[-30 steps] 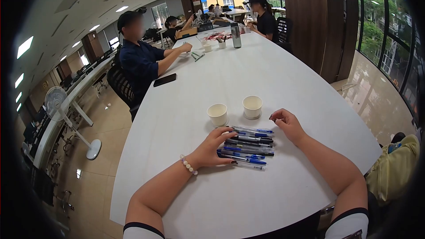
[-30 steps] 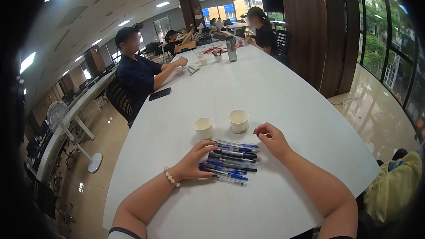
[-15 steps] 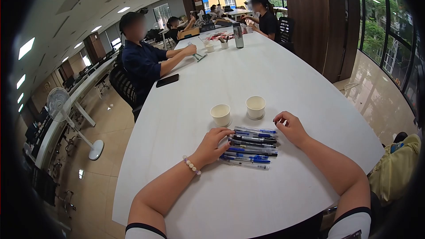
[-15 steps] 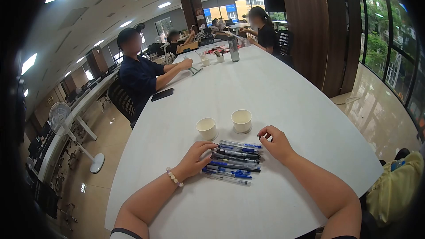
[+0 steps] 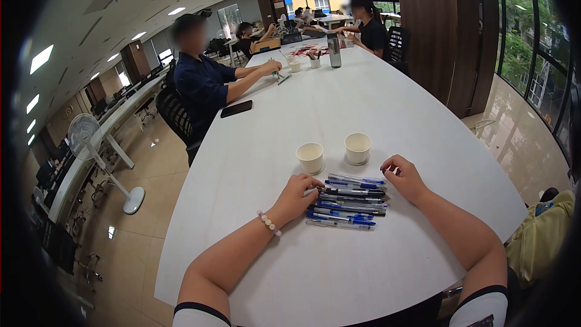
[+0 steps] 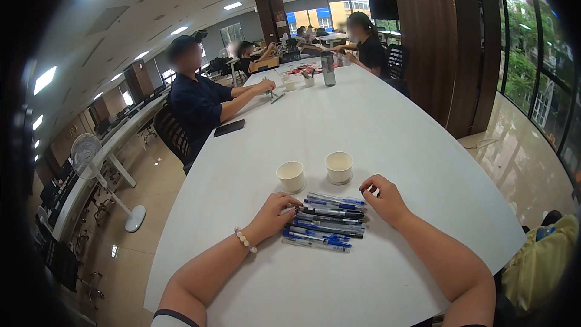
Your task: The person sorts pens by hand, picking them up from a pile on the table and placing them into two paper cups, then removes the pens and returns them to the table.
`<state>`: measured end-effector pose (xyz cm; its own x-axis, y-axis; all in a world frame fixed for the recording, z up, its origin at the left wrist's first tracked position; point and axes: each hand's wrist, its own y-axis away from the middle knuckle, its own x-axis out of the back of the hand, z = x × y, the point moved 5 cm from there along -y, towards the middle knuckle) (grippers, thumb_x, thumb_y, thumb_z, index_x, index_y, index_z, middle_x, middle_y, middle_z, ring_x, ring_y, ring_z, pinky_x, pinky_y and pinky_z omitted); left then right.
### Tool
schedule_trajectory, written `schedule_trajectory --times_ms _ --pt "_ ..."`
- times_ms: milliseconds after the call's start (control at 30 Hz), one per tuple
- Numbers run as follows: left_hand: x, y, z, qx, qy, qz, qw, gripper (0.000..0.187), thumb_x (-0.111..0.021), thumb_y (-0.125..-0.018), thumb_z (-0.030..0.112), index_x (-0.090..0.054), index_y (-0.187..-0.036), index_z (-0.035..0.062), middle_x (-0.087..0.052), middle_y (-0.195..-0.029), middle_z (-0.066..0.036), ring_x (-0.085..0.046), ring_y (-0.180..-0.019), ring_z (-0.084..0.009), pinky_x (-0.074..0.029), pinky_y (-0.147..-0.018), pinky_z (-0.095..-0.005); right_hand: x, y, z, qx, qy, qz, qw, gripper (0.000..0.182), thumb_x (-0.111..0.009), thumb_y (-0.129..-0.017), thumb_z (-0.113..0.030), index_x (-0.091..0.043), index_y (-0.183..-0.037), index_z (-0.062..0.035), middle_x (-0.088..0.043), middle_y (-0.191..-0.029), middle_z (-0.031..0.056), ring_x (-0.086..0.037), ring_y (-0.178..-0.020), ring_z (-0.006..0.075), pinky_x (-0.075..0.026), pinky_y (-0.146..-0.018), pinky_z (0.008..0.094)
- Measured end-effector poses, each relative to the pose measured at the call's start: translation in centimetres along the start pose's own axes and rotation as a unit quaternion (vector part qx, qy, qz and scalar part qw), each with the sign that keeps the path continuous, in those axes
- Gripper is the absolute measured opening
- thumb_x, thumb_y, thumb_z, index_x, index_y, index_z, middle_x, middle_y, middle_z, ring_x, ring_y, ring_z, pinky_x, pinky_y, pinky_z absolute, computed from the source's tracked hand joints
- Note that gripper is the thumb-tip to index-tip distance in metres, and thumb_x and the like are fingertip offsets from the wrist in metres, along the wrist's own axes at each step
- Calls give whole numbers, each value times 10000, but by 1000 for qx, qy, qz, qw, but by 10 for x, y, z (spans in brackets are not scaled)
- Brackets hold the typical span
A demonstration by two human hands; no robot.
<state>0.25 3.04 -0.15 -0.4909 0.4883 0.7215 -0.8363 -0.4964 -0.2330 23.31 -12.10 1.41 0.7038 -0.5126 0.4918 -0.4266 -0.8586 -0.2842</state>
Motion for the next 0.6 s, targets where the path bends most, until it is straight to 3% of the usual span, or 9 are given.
schedule_trajectory --times_ms 400,600 --pt "-1 -2 0 5 -24 1 1000 191 -647 -836 157 -628 -1014 89 -547 -1080 -95 -445 -1043 -279 -394 -952 -369 -1 -1 2 0 -1 -6 1000 139 -587 -820 -106 -604 -947 -53 -578 -858 39 -510 -740 126 -437 -671 270" --pt "-3 -2 1 -25 -35 12 999 194 -610 -848 117 -613 -1039 85 -531 -1050 -112 -458 -1007 -270 -404 -921 -368 -2 0 3 -17 7 -15 1000 160 -594 -828 -111 -595 -977 -50 -573 -917 54 -525 -764 142 -454 -709 281"
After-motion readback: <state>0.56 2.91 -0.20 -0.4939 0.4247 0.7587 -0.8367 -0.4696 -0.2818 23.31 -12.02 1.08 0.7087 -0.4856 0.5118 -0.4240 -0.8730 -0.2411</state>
